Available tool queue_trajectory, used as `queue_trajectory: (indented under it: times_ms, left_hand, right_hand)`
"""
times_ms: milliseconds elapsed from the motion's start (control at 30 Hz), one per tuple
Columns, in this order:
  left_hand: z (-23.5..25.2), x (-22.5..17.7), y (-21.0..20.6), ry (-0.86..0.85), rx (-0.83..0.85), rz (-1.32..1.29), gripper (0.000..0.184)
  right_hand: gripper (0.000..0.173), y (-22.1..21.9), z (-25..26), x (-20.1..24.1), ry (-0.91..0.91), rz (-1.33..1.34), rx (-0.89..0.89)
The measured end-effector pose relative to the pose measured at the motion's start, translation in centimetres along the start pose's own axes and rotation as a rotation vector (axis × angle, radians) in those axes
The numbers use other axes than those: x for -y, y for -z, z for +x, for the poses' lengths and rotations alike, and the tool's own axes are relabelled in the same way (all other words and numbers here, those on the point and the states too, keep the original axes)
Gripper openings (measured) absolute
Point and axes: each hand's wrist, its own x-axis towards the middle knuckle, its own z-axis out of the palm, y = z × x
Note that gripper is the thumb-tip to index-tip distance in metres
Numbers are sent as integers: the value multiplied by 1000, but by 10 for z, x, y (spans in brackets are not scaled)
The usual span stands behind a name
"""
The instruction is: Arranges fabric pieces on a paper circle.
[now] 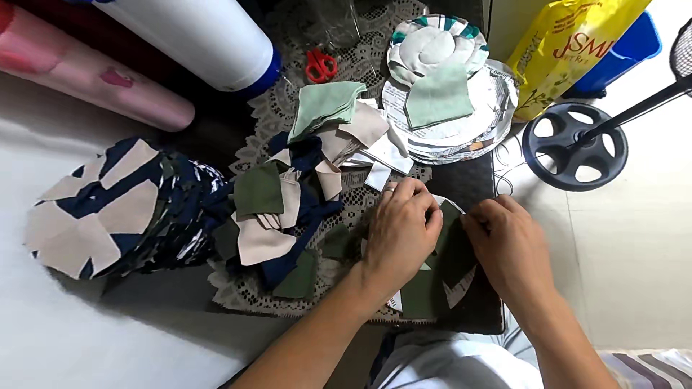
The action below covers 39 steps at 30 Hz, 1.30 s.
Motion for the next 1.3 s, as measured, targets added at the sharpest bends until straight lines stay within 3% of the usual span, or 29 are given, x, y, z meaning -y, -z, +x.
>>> queue_trajectory:
  times_ms: [1067,1300]
  left_hand:
    - [11,0,-2,-36,24,50,13]
    - [13,0,-1,-38,35,60,12]
  right_hand:
    - [8,4,8,-2,-27,3,46]
    - [18,-5,7,-13,256,27,-52]
